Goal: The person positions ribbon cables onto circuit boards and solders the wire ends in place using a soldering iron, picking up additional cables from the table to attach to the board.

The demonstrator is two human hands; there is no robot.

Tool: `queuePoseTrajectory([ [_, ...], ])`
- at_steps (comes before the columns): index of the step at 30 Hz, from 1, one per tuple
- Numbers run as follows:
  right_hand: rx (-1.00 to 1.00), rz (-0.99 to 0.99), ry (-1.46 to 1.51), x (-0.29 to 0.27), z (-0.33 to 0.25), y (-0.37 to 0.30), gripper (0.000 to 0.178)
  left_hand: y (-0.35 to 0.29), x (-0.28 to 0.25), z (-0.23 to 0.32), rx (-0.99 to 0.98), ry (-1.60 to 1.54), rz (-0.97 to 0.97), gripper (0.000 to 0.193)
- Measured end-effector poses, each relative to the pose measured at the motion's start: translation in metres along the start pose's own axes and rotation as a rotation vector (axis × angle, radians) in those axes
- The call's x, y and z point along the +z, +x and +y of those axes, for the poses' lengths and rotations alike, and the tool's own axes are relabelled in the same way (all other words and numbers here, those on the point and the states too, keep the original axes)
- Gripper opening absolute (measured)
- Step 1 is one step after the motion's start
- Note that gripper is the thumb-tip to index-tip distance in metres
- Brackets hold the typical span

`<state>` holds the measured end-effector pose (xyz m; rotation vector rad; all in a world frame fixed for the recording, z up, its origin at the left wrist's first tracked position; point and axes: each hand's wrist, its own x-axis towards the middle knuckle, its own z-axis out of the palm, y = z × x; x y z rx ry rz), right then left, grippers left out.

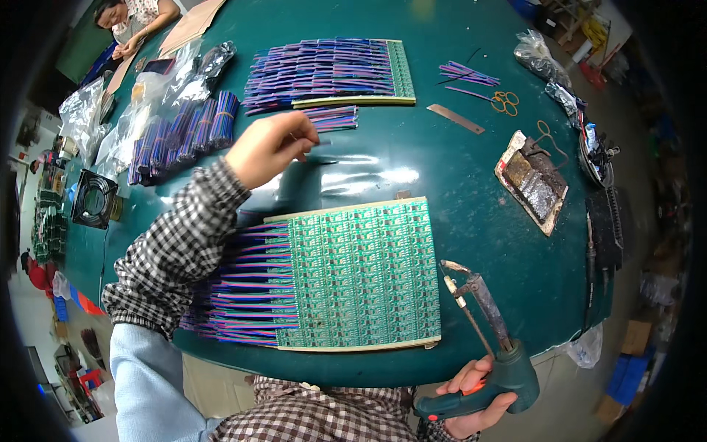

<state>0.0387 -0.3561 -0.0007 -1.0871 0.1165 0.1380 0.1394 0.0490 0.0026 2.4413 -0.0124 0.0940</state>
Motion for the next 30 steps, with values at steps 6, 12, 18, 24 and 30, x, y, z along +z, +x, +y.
queuePoseTrajectory([
  [6,-0.018,-0.165,0.004,0.002,-0.007,-0.007,0.072,-0.077,-0.036,0.074,-0.055,-0.047,0.064,0.016],
  [12,-0.005,-0.249,-0.007,0.012,-0.003,-0.019,0.073,-0.167,0.003,0.101,0.367,0.059,0.134,0.027],
  [18,-0.058,-0.294,-0.139,0.019,0.002,-0.046,0.069,-0.198,0.036,0.093,0.396,0.278,0.13,0.037],
  [24,0.023,-0.308,-0.13,0.005,0.003,-0.068,0.082,-0.201,0.047,0.098,0.449,0.343,0.186,0.038],
  [30,0.044,-0.301,-0.398,0.005,-0.001,-0.086,0.076,-0.201,0.054,0.088,0.483,0.331,0.238,0.035],
])
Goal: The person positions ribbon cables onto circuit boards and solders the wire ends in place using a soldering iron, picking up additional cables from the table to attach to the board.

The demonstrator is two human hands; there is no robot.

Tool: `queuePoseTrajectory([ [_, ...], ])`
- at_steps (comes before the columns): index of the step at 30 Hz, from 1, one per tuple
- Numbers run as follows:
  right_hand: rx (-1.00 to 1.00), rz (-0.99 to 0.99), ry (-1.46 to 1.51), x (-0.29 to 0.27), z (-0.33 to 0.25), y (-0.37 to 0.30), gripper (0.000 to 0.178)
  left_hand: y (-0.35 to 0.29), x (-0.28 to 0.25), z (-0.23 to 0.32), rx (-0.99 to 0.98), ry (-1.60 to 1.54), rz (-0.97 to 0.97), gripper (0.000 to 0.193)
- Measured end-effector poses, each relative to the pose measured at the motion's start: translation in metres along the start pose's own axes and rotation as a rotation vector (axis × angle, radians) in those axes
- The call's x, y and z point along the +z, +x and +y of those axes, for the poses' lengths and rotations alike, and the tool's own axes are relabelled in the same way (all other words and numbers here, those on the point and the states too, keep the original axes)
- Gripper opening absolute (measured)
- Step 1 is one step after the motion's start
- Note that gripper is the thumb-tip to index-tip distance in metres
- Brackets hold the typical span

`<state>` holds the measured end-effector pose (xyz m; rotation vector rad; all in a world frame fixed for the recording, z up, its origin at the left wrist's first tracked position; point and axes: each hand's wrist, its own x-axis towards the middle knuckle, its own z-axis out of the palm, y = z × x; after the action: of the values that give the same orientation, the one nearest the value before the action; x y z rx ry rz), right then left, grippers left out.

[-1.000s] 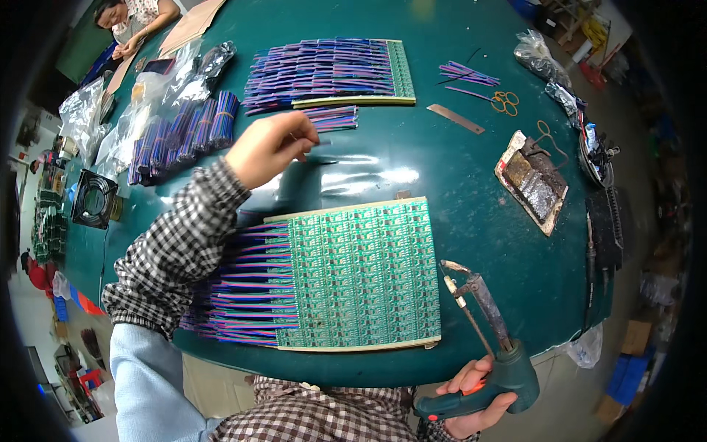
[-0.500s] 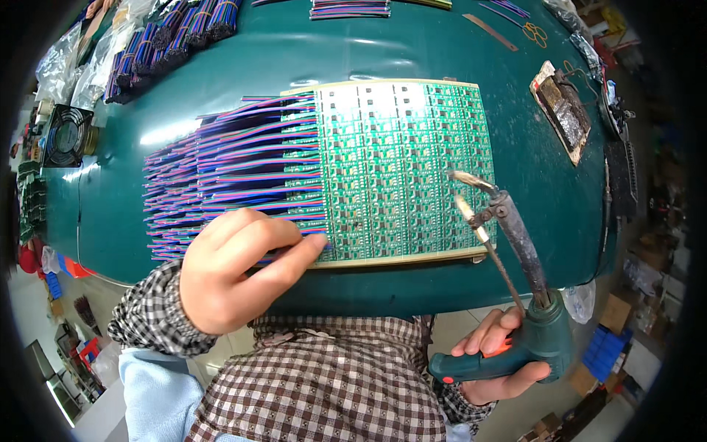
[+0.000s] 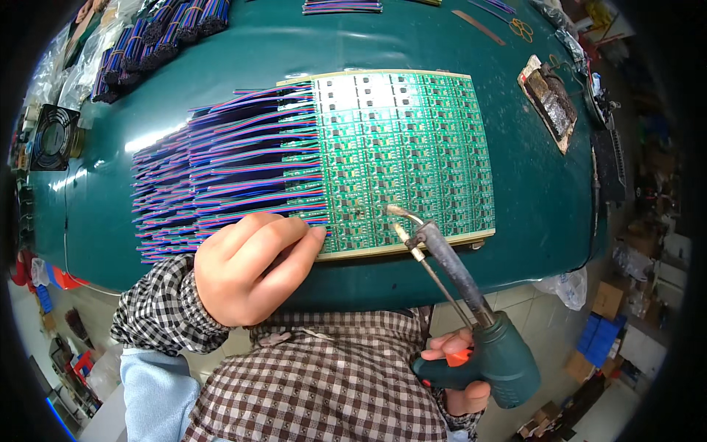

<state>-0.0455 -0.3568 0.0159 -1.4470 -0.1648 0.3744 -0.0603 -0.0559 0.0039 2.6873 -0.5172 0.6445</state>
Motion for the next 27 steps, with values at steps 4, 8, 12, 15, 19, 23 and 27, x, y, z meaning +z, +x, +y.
queuePoseTrajectory([
  [4,0.054,-0.047,-0.012,0.003,-0.004,-0.003,0.073,0.0,0.0,0.002,-0.036,-0.015,0.008,0.035],
  [8,0.11,-0.052,-0.07,0.011,-0.012,-0.009,0.074,0.002,-0.005,0.002,-0.061,-0.06,-0.027,0.035],
  [12,0.101,-0.141,-0.019,-0.007,-0.001,-0.015,0.075,0.0,-0.003,0.0,-0.063,-0.086,-0.013,0.035],
  [15,0.157,-0.167,-0.059,-0.006,-0.005,-0.013,0.076,-0.001,-0.003,0.0,-0.066,-0.082,-0.004,0.035],
  [19,0.225,0.001,-0.011,0.005,-0.009,-0.007,0.073,0.0,-0.002,-0.001,-0.063,-0.089,-0.004,0.035],
  [23,0.203,0.011,-0.023,0.008,-0.008,-0.005,0.069,0.002,-0.004,-0.003,-0.088,-0.141,-0.024,0.035],
  [27,0.241,0.023,-0.032,0.012,-0.011,-0.003,0.068,0.002,-0.004,-0.005,-0.069,-0.145,-0.036,0.035],
])
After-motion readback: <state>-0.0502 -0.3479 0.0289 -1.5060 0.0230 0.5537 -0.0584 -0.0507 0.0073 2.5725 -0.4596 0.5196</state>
